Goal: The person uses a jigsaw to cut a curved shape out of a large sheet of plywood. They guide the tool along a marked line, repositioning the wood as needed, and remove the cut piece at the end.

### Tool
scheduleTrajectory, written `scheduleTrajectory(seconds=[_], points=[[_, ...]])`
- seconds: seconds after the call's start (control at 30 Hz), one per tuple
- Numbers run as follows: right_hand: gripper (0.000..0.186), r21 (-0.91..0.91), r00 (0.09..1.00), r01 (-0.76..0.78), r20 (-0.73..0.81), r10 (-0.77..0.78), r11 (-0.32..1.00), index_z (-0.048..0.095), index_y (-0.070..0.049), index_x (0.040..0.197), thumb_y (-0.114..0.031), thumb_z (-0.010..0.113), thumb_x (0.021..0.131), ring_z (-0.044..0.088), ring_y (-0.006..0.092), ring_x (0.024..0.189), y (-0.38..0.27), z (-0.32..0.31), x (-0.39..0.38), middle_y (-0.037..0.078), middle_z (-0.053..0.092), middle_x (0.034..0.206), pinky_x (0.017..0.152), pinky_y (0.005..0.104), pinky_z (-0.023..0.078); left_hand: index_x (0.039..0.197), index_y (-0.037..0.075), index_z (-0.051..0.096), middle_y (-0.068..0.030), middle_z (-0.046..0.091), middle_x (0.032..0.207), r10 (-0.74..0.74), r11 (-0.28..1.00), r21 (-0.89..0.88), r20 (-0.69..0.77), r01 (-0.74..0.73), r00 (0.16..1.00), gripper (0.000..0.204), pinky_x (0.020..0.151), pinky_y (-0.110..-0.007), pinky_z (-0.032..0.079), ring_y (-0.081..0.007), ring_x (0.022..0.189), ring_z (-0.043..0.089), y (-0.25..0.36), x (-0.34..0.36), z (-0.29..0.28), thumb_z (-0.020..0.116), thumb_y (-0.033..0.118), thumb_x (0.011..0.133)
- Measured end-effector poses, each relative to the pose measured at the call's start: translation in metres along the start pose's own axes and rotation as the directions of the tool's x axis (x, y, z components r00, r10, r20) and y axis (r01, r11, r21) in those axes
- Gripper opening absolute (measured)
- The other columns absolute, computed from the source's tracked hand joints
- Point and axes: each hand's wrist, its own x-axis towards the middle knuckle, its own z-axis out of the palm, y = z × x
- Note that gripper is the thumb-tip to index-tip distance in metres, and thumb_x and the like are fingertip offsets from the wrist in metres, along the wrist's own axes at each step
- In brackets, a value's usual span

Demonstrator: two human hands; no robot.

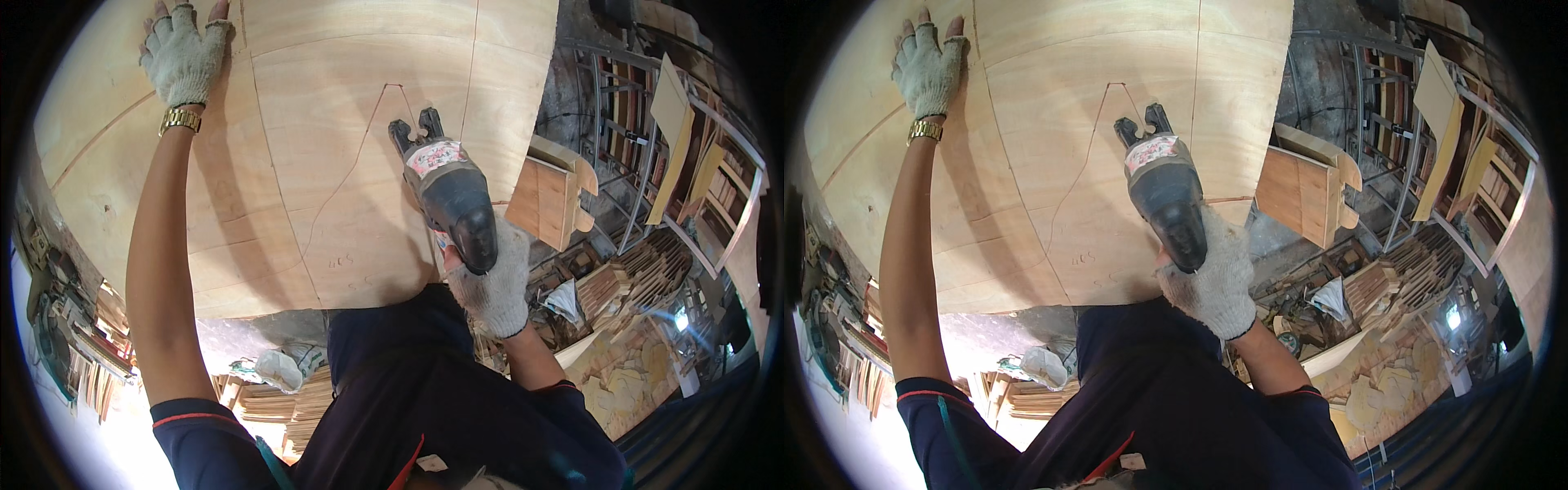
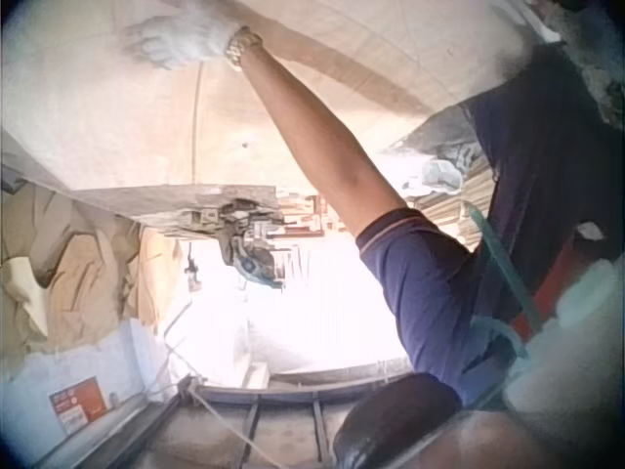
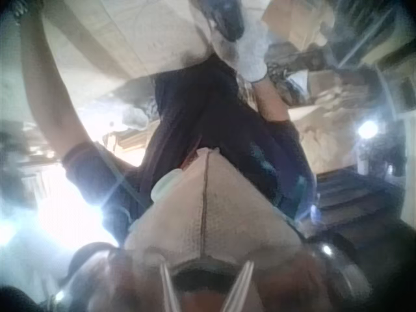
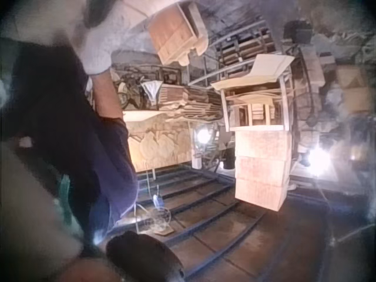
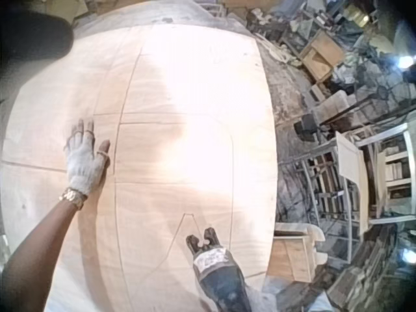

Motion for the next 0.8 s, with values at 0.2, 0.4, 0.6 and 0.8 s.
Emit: scheduleTrajectory(seconds=[0.2,0.4,0.6,0.8], points=[[0.043,-0.016,0.999,-0.027,0.022,0.027,1.0,0.065,-0.001,0.114,-0.01,0.078,0.074,0.068,0.0403,0.084,-0.003,-0.001,0.005,0.016,0.069,0.094,0.075,0.0477,0.051,0.163,0.02,0.037,-0.0184,0.034,0.168,0.115,0.993,-0.028,-0.082,-0.117,0.99,0.081,0.126,-0.054,0.021,-0.0414,0.156,0.027,-0.04,0.001,0.035,0.048,0.065,0.097],[0.043,0.036,0.998,-0.062,0.016,0.061,0.997,0.065,-0.001,0.115,-0.011,0.078,0.075,0.068,0.0406,0.082,-0.003,-0.002,0.007,0.017,0.069,0.093,0.076,0.0472,0.052,0.164,0.023,0.034,-0.0179,0.032,0.169,0.118,0.991,-0.051,-0.079,-0.123,0.99,0.08,0.126,-0.056,0.02,-0.0416,0.156,0.026,-0.033,0.001,0.034,0.048,0.063,0.096],[0.042,0.035,0.999,-0.042,0.009,0.042,0.998,0.065,-0.001,0.113,-0.011,0.079,0.075,0.068,0.0406,0.081,-0.005,-0.003,0.007,0.017,0.069,0.093,0.075,0.0471,0.052,0.164,0.022,0.034,-0.0175,0.032,0.169,0.116,0.991,-0.051,-0.077,-0.12,0.99,0.082,0.126,-0.056,0.02,-0.0419,0.156,0.026,-0.037,-0.001,0.03,0.049,0.064,0.096],[0.033,0.046,1.0,0.002,0.004,-0.002,0.999,0.066,-0.003,0.105,-0.009,0.077,0.074,0.067,0.0409,0.078,-0.011,-0.008,0.018,0.017,0.068,0.091,0.07,0.0466,0.052,0.164,0.022,0.035,-0.0179,0.033,0.169,0.111,0.992,-0.055,-0.072,-0.115,0.991,0.082,0.125,-0.057,0.021,-0.0424,0.156,0.027,-0.038,-0.002,0.03,0.05,0.064,0.095]])
